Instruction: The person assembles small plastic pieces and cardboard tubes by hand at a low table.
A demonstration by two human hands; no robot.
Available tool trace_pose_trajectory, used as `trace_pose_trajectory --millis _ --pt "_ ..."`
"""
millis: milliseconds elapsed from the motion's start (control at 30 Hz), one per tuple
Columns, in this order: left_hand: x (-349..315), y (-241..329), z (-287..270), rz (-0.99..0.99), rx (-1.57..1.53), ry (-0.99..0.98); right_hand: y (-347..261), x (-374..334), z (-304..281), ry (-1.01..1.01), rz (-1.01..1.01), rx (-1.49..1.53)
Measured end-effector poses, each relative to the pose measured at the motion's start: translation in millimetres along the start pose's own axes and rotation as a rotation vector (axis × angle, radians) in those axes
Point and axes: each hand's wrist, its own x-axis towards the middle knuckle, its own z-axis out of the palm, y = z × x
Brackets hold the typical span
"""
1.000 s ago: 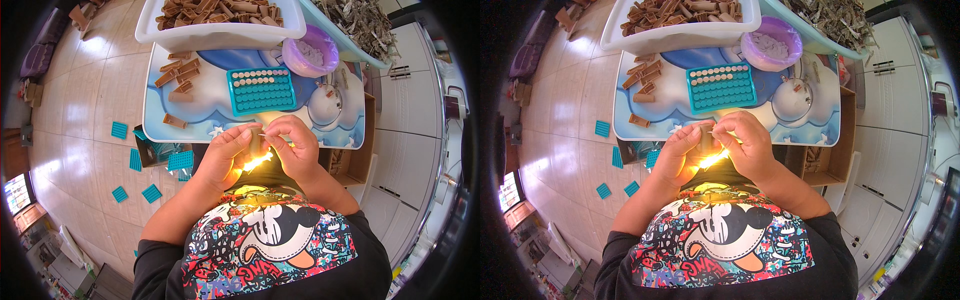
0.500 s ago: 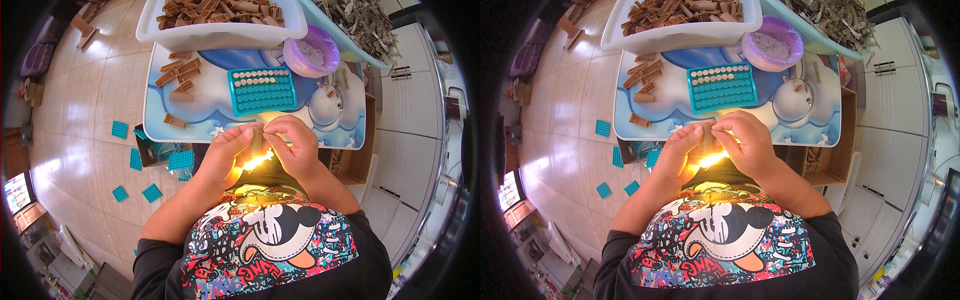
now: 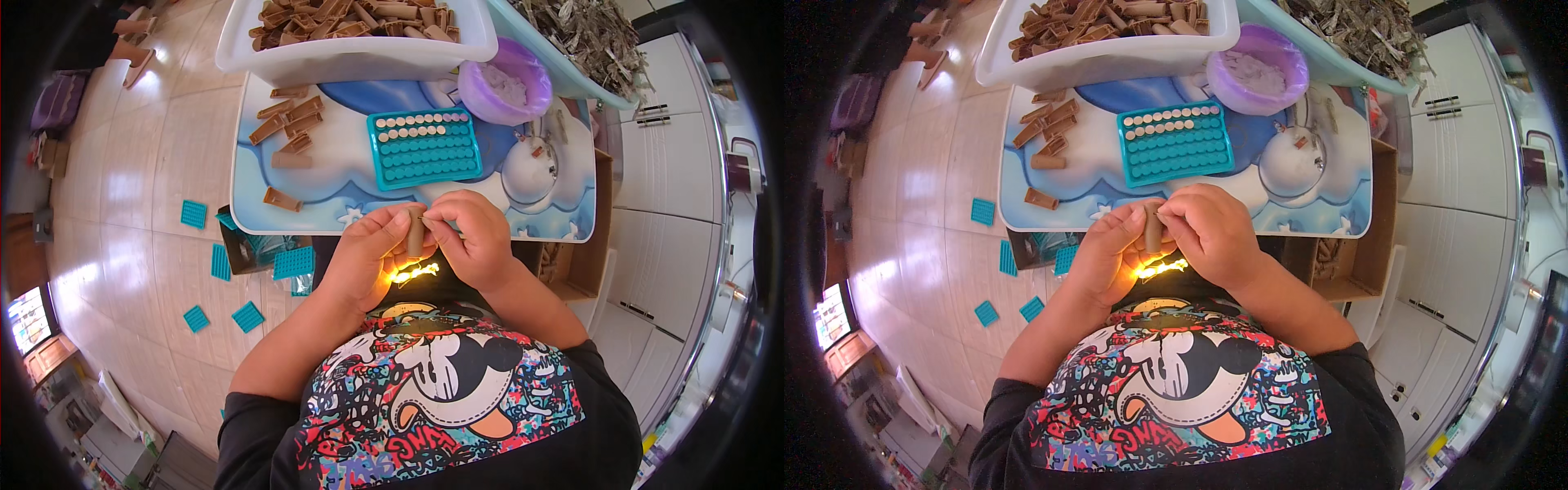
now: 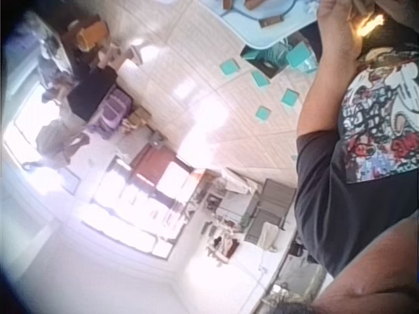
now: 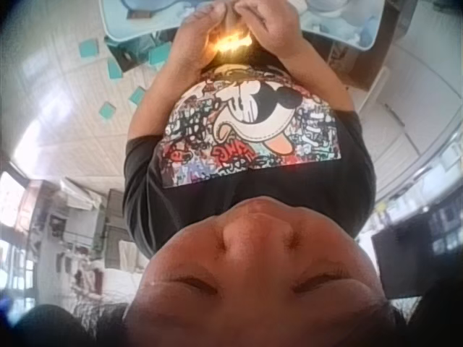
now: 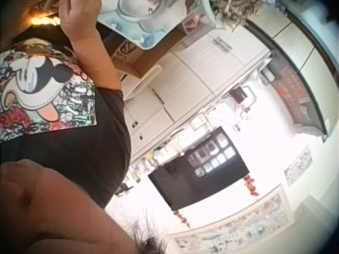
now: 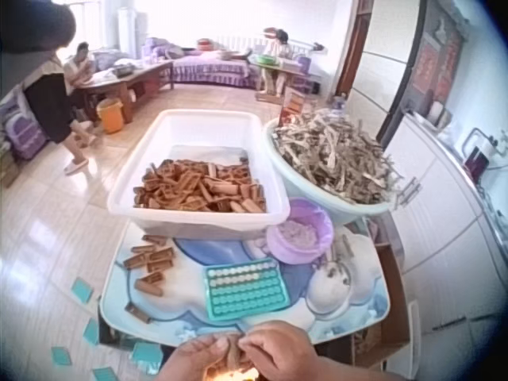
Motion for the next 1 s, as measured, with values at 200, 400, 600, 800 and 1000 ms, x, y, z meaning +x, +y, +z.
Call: trace_pose_trajectory --millis 200,400,600,800,1000 --pt "-3 1 3 0.010 0.027 0.021 -3 -1 0 0.015 -0.049 -0.020" --pt "-5 5 5 0.000 0.063 0.062 -1 -2 -2 0.012 0.007 0.013" --pt "-7 5 6 -0.009 0.065 0.058 -3 -2 -1 0.000 -0.066 -0.043" --pt "-6 3 5 -0.006 0.083 0.010 -1 -3 0 -0.024 -0.063 -0.053" --pt "-11 8 21 0.038 0.167 0.157 -6 -1 1 0.016 -0.012 0.006"
